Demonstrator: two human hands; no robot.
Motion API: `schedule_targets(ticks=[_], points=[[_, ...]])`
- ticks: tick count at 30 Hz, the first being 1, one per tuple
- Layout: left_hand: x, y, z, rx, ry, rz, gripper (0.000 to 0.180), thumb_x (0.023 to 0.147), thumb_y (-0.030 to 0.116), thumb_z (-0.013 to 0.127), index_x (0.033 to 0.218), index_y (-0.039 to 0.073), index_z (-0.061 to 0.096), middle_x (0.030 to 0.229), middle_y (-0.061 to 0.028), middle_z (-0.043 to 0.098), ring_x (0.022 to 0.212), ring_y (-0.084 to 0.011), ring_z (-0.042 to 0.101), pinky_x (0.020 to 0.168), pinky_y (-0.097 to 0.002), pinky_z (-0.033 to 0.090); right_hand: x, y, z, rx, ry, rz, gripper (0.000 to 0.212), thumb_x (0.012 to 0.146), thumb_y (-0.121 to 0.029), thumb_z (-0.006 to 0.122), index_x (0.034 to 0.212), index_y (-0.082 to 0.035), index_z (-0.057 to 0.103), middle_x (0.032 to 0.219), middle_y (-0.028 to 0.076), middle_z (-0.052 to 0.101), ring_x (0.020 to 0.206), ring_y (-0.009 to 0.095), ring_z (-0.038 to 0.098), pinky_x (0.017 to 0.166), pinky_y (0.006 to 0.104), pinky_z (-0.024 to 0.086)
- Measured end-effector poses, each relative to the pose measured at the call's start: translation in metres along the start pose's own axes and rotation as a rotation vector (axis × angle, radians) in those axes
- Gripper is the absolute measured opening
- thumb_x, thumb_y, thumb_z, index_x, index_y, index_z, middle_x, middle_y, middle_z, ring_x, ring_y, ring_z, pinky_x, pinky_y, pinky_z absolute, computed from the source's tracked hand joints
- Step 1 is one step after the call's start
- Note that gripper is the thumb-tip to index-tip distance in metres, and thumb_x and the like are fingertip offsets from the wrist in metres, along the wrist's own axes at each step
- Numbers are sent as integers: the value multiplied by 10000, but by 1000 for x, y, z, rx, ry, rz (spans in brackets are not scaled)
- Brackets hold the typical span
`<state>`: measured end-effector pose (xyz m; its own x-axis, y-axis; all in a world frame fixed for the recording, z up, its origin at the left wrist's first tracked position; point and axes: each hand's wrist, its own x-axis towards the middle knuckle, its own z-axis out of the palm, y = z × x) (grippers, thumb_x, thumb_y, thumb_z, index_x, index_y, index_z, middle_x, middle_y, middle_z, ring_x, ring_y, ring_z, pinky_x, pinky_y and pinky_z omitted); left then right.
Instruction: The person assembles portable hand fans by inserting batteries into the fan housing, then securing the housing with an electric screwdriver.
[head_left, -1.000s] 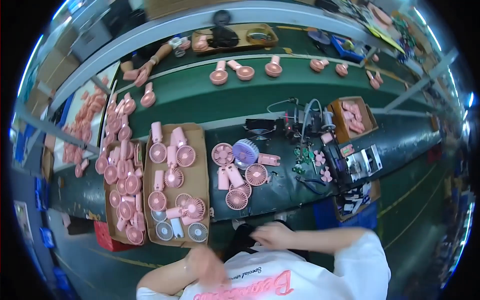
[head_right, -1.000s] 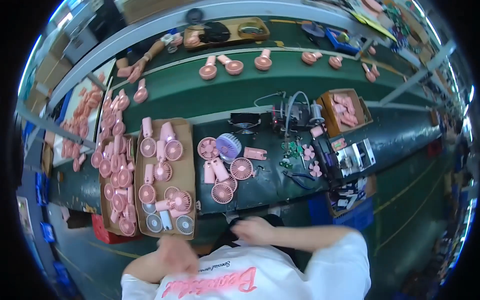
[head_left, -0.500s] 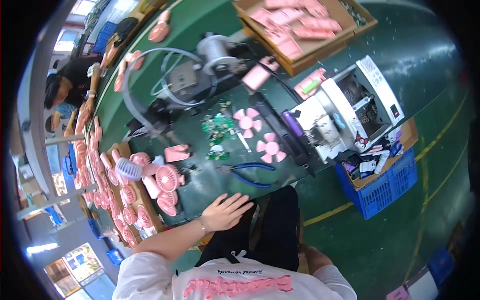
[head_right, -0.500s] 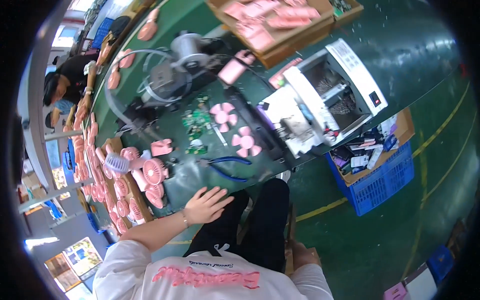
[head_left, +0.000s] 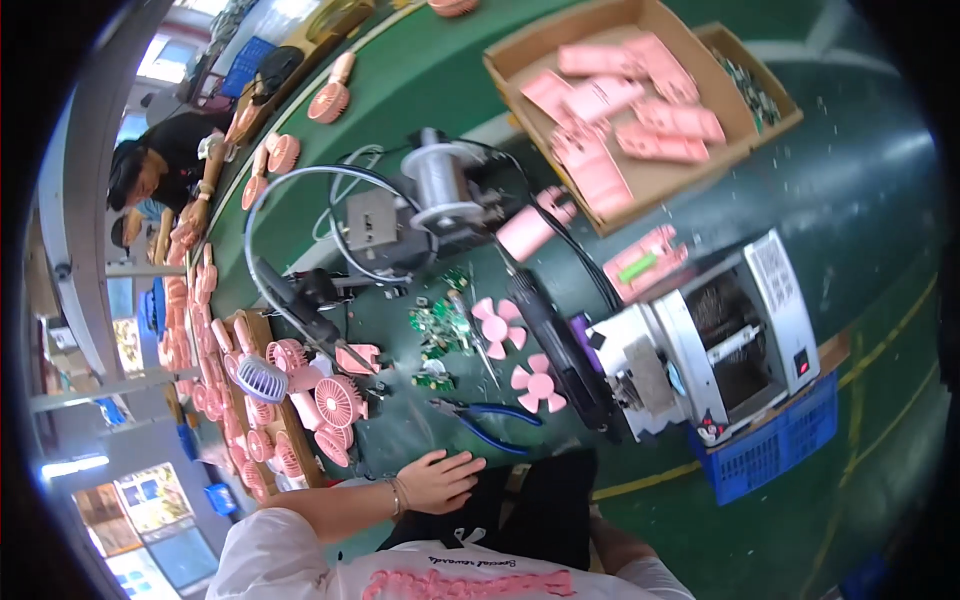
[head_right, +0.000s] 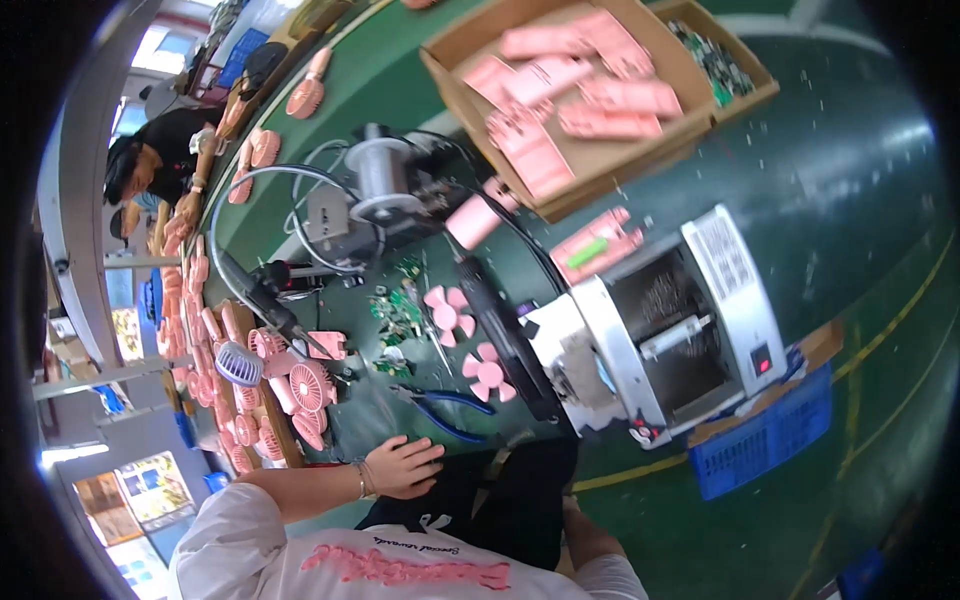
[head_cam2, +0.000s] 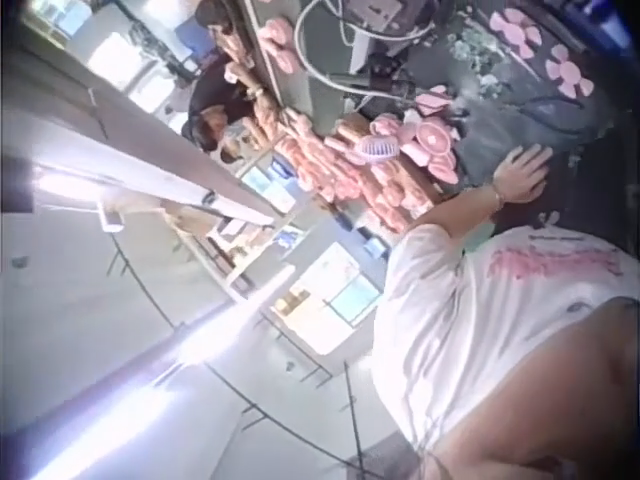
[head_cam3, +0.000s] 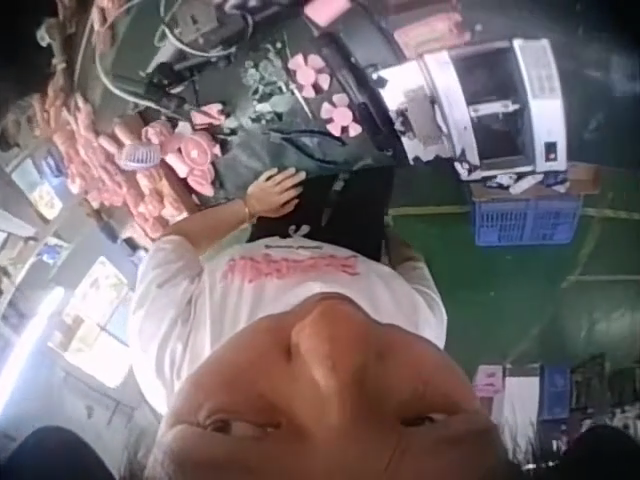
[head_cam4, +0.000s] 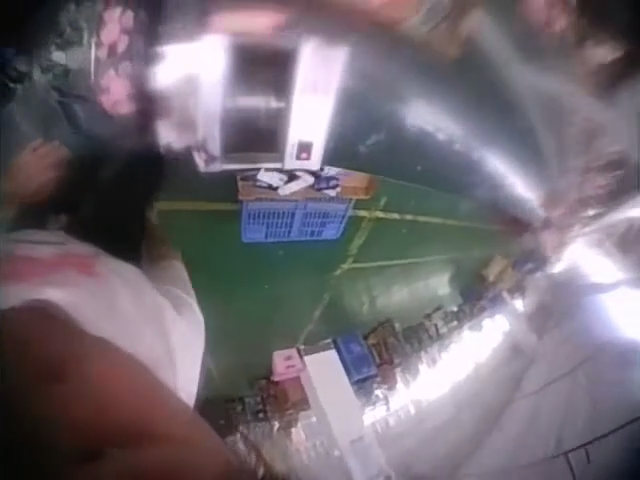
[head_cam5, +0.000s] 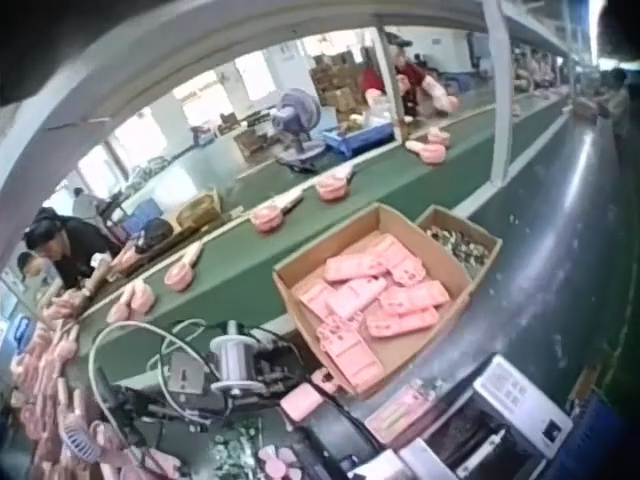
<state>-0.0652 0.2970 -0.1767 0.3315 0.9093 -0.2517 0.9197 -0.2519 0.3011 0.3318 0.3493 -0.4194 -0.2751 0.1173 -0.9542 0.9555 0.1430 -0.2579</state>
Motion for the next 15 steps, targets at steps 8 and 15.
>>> schedule_targets(ticks=[8, 15], points=[[-6, -14, -1, -352, -58, 168, 233, 885, 307, 566, 949, 87, 610, 1557, -138, 254, 1400, -232, 313, 1076, -375, 316, 51, -98, -134, -70, 259, -197, 729, 811, -226, 704, 1445, -118, 362, 1458, 235, 369, 1325, 368, 394, 1084, 457, 324], [-18, -27, 15, -137, 67, 261, 160, 895, 216, 492, 935, 102, 598, 1581, -121, 195, 1436, -224, 258, 1138, -346, 224, 79, -162, -202, -106, 360, -374, 718, 816, -224, 705, 1442, -113, 370, 1462, 233, 367, 1338, 367, 377, 1098, 458, 301]])
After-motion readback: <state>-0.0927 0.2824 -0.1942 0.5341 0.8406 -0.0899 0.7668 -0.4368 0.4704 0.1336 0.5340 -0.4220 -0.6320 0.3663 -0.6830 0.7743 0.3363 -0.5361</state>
